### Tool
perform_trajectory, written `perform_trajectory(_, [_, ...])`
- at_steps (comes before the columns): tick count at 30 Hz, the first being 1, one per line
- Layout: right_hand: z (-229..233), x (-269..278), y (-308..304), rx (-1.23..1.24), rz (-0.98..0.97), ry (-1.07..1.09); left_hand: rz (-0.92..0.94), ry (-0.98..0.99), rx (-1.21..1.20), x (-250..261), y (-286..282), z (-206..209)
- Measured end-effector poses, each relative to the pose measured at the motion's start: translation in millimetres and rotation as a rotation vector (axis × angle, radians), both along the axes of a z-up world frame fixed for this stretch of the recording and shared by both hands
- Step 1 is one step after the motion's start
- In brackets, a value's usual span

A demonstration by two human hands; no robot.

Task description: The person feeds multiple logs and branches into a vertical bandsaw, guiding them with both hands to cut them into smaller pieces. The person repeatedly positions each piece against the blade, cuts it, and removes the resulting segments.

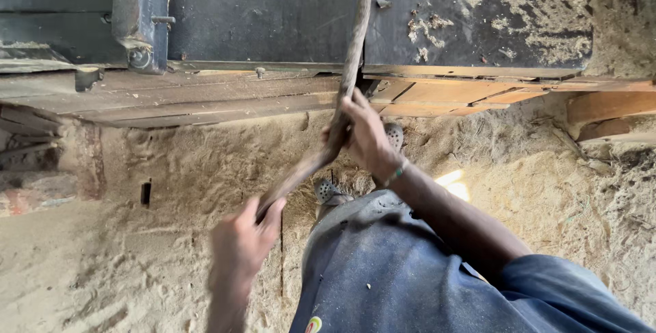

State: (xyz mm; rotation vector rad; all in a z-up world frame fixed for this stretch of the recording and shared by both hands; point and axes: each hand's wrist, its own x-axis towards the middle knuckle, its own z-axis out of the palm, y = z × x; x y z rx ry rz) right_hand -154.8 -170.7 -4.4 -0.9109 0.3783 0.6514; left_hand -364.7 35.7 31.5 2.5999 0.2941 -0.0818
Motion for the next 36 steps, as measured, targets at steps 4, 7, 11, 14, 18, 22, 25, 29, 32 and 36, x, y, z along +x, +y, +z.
perform_trajectory(4, [51.4, -41.2, 19.0, 0.088, -0.003, 0.234, 0.047, 0.098, -0.109, -35.7, 33.0, 72.0])
perform_trajectory(7, [83.8, -53.4, 26.7, 0.096, 0.044, 0.194, 0.125, 0.243, 0.001, -48.6, 46.4, 118.2])
perform_trajectory(11, [106.1, -43.9, 23.5, 0.062, 0.087, 0.216, 0.125, 0.64, 0.04, -34.9, 49.8, 146.2])
perform_trajectory(14, [113.2, -23.2, 22.8, 0.002, 0.123, 0.182, 0.149, 0.535, 0.14, -12.2, 30.1, 154.1])
perform_trajectory(18, [123.3, 6.3, 20.3, -0.022, 0.155, 0.158, 0.181, 0.477, 0.2, 26.2, 12.2, 184.3])
perform_trajectory(22, [132.3, 39.6, 19.6, -0.05, 0.162, 0.153, 0.166, 0.693, 0.393, 58.3, 13.1, 213.7])
perform_trajectory(25, [136.8, 61.3, 21.5, -0.052, 0.157, 0.17, 0.055, 0.255, 0.356, 78.8, 11.0, 212.0])
perform_trajectory(29, [133.6, 86.1, 28.2, -0.099, 0.127, 0.226, 0.031, 0.209, 0.272, 99.4, 13.8, 206.1])
perform_trajectory(32, [126.2, 105.3, 28.4, -0.084, 0.09, 0.236, 0.051, 0.286, 0.229, 112.6, 16.9, 204.9])
perform_trajectory(36, [120.1, 128.9, 29.0, -0.125, 0.088, 0.177, -0.043, 0.164, 0.298, 134.9, 19.8, 211.1])
